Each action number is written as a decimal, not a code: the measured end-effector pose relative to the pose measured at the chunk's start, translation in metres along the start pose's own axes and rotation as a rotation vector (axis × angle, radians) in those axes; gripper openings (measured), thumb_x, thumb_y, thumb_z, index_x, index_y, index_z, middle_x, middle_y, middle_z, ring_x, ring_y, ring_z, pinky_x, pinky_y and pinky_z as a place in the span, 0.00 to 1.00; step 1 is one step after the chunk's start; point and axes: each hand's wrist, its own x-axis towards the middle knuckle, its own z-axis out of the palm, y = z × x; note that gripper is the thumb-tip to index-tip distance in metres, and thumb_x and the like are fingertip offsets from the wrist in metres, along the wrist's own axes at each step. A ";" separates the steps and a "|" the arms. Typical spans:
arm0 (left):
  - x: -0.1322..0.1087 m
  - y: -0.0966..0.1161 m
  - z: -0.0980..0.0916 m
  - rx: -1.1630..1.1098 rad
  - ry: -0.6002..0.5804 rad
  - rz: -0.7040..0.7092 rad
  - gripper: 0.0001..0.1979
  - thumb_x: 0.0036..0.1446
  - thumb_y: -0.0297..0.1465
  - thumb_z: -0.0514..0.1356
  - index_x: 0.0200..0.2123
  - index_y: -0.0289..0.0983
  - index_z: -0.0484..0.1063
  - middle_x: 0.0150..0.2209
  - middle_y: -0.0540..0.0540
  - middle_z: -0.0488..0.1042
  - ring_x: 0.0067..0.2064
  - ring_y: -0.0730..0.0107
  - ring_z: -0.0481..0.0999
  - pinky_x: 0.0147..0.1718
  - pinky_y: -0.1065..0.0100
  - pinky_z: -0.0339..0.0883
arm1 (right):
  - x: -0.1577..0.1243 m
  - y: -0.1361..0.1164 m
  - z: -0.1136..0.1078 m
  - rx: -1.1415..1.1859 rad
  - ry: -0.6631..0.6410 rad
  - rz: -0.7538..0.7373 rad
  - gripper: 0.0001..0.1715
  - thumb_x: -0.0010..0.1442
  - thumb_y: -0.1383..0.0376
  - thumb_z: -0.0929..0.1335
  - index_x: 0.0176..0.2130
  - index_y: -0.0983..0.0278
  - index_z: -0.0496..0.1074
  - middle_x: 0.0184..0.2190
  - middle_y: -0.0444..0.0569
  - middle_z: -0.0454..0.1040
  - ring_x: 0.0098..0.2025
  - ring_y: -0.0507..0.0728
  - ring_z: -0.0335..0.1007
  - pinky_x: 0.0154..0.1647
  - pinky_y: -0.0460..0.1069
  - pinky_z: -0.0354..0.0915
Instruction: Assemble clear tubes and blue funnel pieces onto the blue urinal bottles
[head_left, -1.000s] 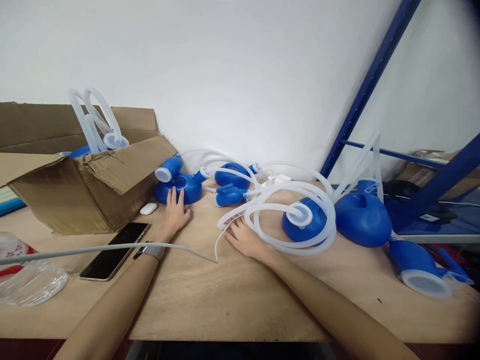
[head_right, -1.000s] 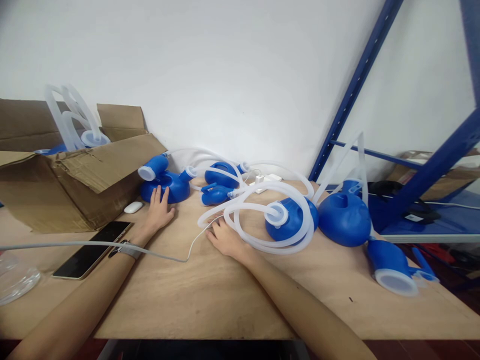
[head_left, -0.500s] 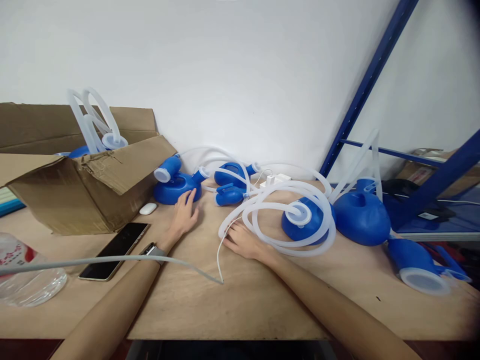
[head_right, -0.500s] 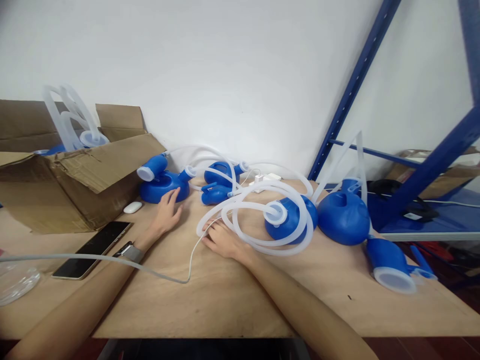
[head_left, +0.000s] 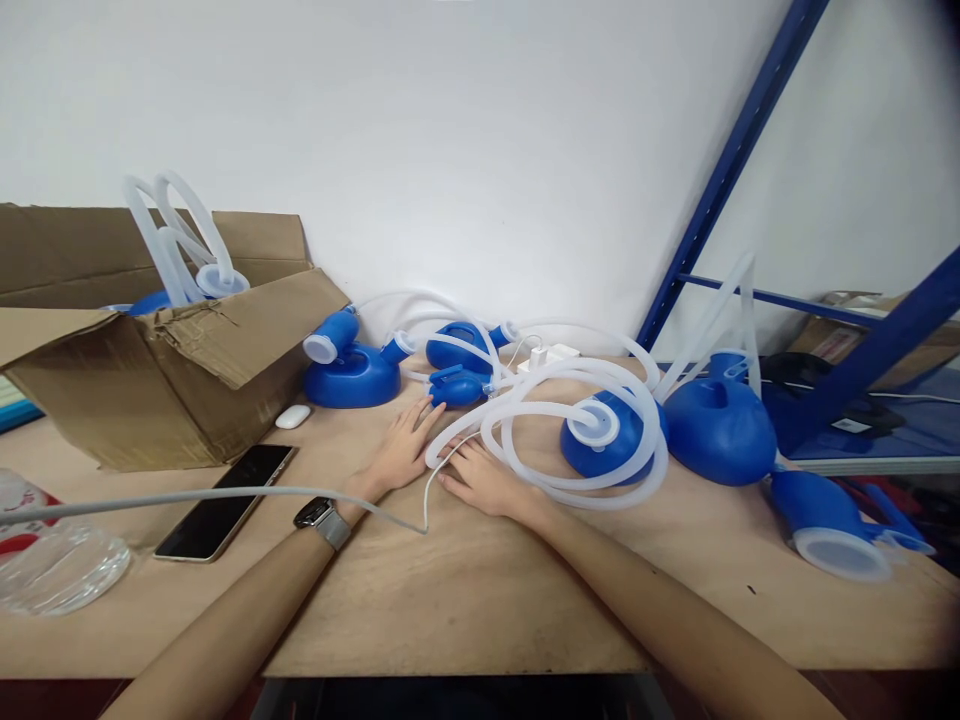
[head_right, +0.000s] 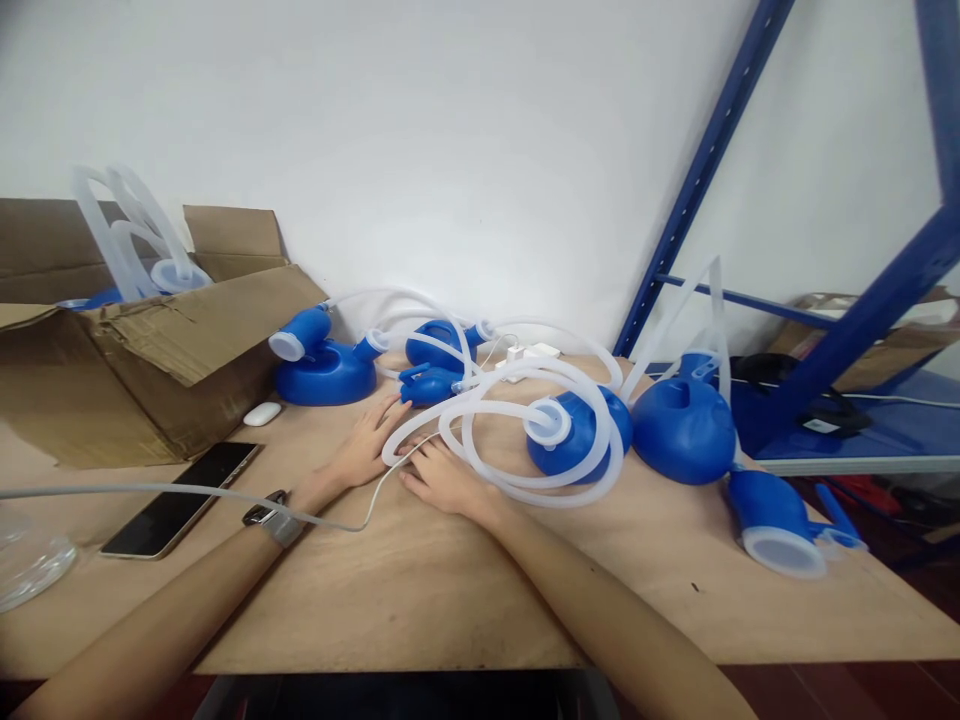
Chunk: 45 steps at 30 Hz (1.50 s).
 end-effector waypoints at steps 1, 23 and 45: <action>0.000 0.000 -0.001 -0.004 0.017 0.003 0.37 0.63 0.31 0.57 0.74 0.37 0.54 0.73 0.30 0.56 0.74 0.41 0.56 0.67 0.41 0.58 | 0.000 0.000 0.001 0.001 0.006 0.020 0.20 0.73 0.61 0.65 0.59 0.66 0.72 0.60 0.60 0.73 0.65 0.67 0.67 0.68 0.64 0.61; 0.053 -0.013 0.026 -0.142 0.424 -0.260 0.21 0.68 0.37 0.57 0.60 0.34 0.67 0.59 0.31 0.74 0.64 0.48 0.72 0.63 0.46 0.66 | -0.003 0.002 0.005 -0.056 0.020 0.176 0.36 0.68 0.55 0.68 0.68 0.69 0.63 0.68 0.65 0.64 0.72 0.71 0.55 0.74 0.67 0.49; 0.003 0.038 -0.010 -0.145 0.322 -0.130 0.21 0.67 0.45 0.56 0.52 0.35 0.73 0.44 0.39 0.82 0.41 0.57 0.81 0.43 0.58 0.74 | 0.014 -0.009 0.009 1.584 0.697 0.658 0.28 0.49 0.54 0.79 0.44 0.58 0.69 0.42 0.44 0.80 0.44 0.59 0.79 0.46 0.56 0.78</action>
